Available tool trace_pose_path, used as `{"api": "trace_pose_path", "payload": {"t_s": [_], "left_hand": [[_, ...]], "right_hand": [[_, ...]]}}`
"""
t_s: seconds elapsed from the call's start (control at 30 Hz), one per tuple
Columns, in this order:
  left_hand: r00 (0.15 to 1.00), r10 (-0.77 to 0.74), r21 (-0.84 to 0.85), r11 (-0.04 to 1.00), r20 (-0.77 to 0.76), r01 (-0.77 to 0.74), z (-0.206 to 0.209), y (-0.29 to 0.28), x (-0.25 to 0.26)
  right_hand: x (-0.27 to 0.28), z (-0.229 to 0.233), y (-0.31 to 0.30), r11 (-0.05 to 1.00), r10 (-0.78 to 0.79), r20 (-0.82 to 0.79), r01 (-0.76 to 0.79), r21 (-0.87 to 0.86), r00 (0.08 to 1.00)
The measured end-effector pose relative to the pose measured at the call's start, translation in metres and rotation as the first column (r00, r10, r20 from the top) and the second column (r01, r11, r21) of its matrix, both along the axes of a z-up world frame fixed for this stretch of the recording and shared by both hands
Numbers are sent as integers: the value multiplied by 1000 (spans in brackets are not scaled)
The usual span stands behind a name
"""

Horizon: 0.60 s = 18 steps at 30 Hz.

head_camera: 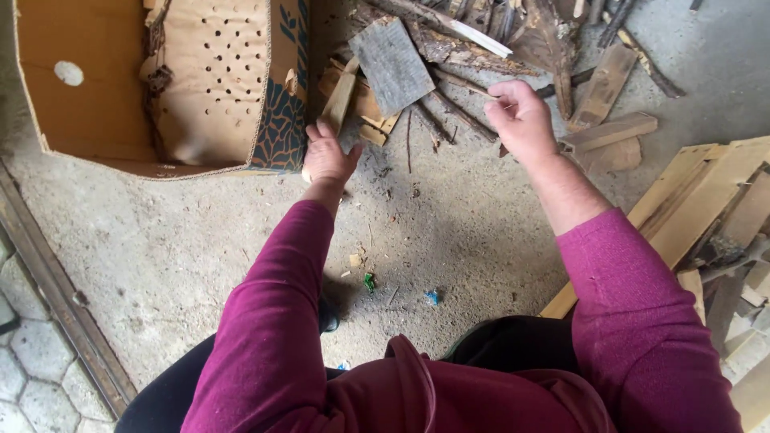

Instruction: The person kneels on a concrete floor and sorts pieces of wood. They place wood scraps into a wooden crate, then pick up sticks one at a time from a pile on the floor and arrange them inside a cardboard box.

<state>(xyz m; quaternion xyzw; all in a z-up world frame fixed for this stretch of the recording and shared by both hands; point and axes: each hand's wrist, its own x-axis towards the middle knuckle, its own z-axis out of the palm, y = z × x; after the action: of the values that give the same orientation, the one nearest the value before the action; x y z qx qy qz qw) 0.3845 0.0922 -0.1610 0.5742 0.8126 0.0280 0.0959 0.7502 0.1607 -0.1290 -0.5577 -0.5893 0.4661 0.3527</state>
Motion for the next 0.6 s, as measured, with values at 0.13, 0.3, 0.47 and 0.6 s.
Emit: {"api": "trace_pose_path", "payload": {"t_s": [0.13,0.3,0.47,0.6], "left_hand": [[993,113,-57,992,32,-111,-48,13,-24],[982,186,-247,954,35,-172,-66,18,-38],[625,562,-260,819,542,-511,-26,-16,41],[-88,117,-146,729,989,-669,-86,-51,133]], "right_hand": [[-15,34,-6,984,-3,45,11,-180,999],[-32,58,-20,943,158,100,-121,-309,982],[-51,46,-34,890,345,116,-286,-354,931],[-65,1,-41,848,369,9,-333,-412,929]]}}
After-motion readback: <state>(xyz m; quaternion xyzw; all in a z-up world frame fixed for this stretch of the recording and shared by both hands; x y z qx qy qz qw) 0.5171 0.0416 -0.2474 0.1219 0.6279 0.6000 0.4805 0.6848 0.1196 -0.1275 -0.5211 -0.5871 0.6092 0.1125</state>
